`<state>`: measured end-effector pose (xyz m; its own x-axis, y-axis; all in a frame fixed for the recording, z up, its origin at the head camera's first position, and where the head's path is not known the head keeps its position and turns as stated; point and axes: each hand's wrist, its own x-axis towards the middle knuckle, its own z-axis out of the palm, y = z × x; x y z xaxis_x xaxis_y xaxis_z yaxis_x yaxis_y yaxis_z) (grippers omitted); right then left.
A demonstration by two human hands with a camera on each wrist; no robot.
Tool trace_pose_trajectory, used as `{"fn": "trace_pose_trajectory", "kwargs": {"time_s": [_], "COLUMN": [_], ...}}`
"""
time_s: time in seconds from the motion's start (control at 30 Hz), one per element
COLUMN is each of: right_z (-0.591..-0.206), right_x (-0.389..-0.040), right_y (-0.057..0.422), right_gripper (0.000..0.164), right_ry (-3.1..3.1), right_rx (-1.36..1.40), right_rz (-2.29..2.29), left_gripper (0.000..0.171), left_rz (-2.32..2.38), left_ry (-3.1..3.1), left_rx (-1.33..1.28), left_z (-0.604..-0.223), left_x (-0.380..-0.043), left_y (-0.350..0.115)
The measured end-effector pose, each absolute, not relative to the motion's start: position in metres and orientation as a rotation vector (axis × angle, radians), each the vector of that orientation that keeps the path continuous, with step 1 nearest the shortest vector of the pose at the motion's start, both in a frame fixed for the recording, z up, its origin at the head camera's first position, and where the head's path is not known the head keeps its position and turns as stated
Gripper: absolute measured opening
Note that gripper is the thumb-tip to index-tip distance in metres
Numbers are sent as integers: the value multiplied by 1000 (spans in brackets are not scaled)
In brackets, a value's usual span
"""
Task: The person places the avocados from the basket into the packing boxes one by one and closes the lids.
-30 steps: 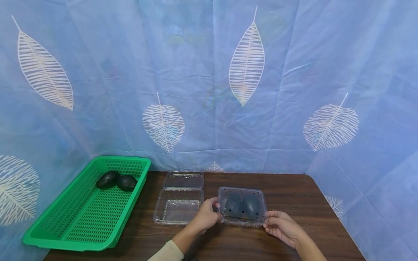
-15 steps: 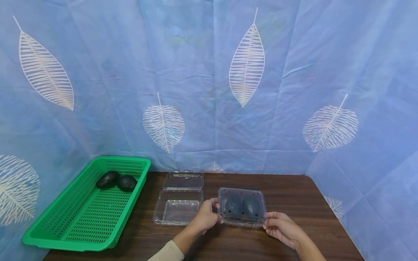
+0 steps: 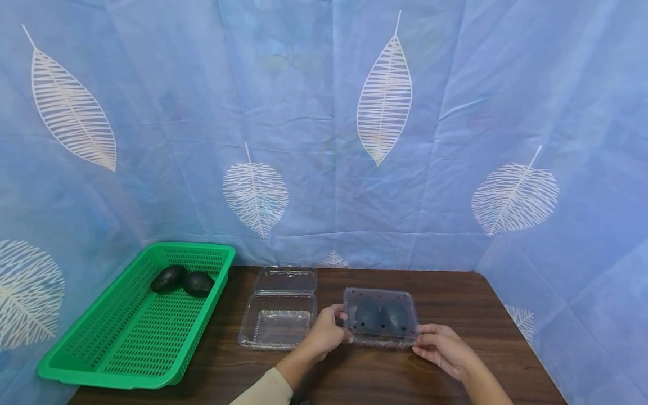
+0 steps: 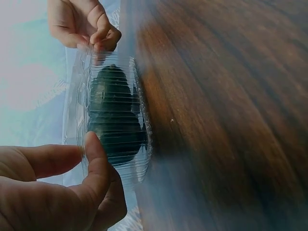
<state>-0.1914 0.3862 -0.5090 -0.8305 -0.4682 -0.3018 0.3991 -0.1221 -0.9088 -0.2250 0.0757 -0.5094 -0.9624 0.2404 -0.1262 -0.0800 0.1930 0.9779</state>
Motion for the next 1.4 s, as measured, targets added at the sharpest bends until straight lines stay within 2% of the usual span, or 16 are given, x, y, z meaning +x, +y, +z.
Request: {"fn": "trace_pose_trajectory", "kwargs": {"time_s": [0.2, 0.7, 1.03, 1.27, 1.4], "right_z": [-508, -515, -509, -507, -508], "right_x": [-197, -217, -224, -224, -224], "right_y": [398, 449, 468, 469, 467], "right_gripper": [18, 36, 29, 30, 24], "right_ry": [1567, 1413, 1572, 1601, 1644], "right_rx": [-61, -74, 69, 139, 214], "right_rz": [-2054, -2185, -2165, -2164, -2157], "left_gripper": [80, 67, 62, 60, 58], "left_rz": [1864, 2024, 2156, 2201, 2197], "left_ry": [2193, 2072, 1831, 1733, 1768], "left_rx": [131, 75, 170, 213, 200], "left_z": [-506, -509, -519, -521, -520], "left_x": [-232, -242, -249, -250, -249], "left_y": [87, 135, 148, 147, 144]}}
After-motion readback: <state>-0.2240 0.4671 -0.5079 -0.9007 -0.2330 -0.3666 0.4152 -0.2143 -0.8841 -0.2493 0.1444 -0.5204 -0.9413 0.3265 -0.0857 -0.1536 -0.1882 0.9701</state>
